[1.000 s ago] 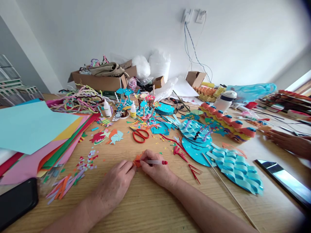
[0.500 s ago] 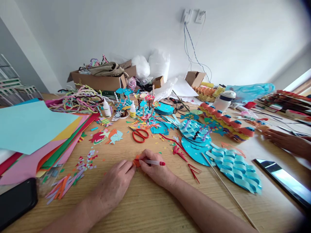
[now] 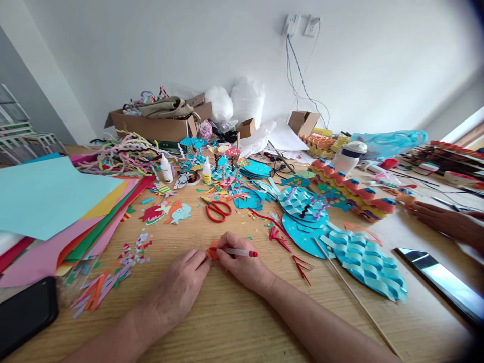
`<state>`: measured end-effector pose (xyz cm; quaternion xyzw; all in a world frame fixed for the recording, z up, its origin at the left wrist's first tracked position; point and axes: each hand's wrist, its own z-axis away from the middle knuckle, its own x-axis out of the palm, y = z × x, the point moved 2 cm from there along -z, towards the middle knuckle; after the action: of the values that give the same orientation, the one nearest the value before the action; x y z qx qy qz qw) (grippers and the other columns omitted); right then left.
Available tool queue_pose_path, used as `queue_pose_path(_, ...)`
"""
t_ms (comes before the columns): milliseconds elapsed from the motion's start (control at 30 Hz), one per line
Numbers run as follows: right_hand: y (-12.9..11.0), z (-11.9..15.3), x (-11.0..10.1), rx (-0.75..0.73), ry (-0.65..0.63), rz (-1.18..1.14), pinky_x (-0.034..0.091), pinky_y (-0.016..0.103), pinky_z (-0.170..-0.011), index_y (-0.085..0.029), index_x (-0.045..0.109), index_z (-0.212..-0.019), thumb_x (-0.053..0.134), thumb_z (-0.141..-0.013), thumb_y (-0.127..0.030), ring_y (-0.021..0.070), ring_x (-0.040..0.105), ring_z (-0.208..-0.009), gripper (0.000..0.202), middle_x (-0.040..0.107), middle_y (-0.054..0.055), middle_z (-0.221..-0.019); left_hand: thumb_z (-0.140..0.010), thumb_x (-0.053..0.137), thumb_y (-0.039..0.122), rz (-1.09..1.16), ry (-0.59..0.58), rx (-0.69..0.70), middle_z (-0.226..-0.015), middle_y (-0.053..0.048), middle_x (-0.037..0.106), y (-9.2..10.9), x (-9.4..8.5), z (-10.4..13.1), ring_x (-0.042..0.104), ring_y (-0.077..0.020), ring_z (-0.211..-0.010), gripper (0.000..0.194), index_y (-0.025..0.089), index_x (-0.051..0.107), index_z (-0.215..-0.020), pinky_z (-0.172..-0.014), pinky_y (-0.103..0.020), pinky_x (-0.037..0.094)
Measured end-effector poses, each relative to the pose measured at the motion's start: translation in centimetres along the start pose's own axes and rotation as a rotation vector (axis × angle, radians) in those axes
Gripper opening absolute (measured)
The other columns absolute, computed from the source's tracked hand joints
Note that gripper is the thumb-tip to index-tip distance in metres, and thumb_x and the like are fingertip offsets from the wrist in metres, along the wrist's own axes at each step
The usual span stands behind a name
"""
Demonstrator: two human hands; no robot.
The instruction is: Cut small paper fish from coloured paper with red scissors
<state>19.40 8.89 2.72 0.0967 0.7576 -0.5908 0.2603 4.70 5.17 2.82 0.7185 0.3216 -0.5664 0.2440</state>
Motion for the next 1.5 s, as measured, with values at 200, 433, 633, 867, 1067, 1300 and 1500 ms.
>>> queue_pose_path(200,0.0,0.0,-0.1,0.008,-0.010,0.011,0.032,0.016,-0.045,-0.017,0.053,-0.066,0.051,-0.070,-0.009,0.0066,0.040,-0.047,0.009,0.051,-0.005,-0.055,-0.079,0.042,0.001,0.042,0.013,-0.011,-0.093,-0.007,0.060,0.0,-0.1,0.0,0.055,-0.0201,-0.085,0.029,0.011,0.059,-0.100,-0.077,-0.036,0.051)
queue_pose_path(433,-0.2,0.1,0.0,-0.035,-0.021,-0.018,0.031,0.016,-0.045,-0.017,0.053,-0.064,0.051,-0.068,-0.008,0.0063,0.040,-0.047,0.010,0.050,-0.006,-0.054,-0.079,0.041,0.001,0.043,0.021,0.004,-0.093,-0.009,0.061,-0.1,-0.1,0.0,0.057,-0.0204,-0.086,0.030,0.011,0.060,-0.100,-0.077,-0.036,0.052)
queue_pose_path(633,0.2,0.2,-0.6,-0.092,0.097,-0.029,0.034,0.017,-0.048,-0.017,0.053,-0.071,0.049,-0.075,-0.015,0.0077,0.043,-0.050,0.006,0.051,-0.005,-0.058,-0.080,0.039,0.001,0.062,0.008,-0.002,-0.095,-0.008,0.062,-0.1,0.0,0.1,0.057,-0.0197,-0.086,0.031,0.013,0.060,-0.100,-0.078,-0.036,0.052)
queue_pose_path(867,-0.8,0.3,-3.9,-0.184,0.032,0.258,0.043,0.025,-0.071,-0.017,0.057,-0.099,0.050,-0.070,-0.008,0.0159,0.058,-0.081,0.031,0.062,0.006,-0.091,-0.078,0.039,-0.001,0.029,-0.003,0.013,-0.098,-0.010,0.063,-0.2,-0.1,0.1,0.058,-0.0211,-0.088,0.035,0.011,0.060,-0.102,-0.078,-0.037,0.052)
queue_pose_path(1067,-1.4,1.0,-7.2,-0.104,-0.211,0.545,0.041,0.029,-0.083,-0.012,0.048,-0.124,0.042,-0.065,0.004,0.0210,0.055,-0.101,0.061,0.056,0.013,-0.114,-0.078,0.041,-0.001,0.047,-0.037,-0.019,-0.099,-0.008,0.063,-0.1,-0.3,0.0,0.057,-0.0196,-0.088,0.035,0.012,0.060,-0.104,-0.080,-0.034,0.052)
queue_pose_path(1300,1.3,1.3,-8.7,0.041,-0.292,0.796,0.042,0.027,-0.079,-0.015,0.056,-0.117,0.035,-0.075,0.000,0.0202,0.057,-0.097,0.049,0.056,0.013,-0.112,-0.076,0.042,-0.002,0.086,-0.036,-0.035,-0.099,-0.006,0.062,-0.1,-0.2,0.0,0.055,-0.0189,-0.089,0.036,0.015,0.059,-0.102,-0.082,-0.033,0.050)
queue_pose_path(1500,1.7,1.0,-8.4,0.063,-0.344,0.975,0.041,0.027,-0.072,-0.018,0.063,-0.101,0.037,-0.080,-0.006,0.0211,0.058,-0.089,0.035,0.060,0.011,-0.097,-0.077,0.044,-0.001,0.099,-0.068,-0.065,-0.101,-0.006,0.060,-0.1,-0.1,0.0,0.054,-0.0196,-0.090,0.031,0.015,0.059,-0.099,-0.081,-0.034,0.049)
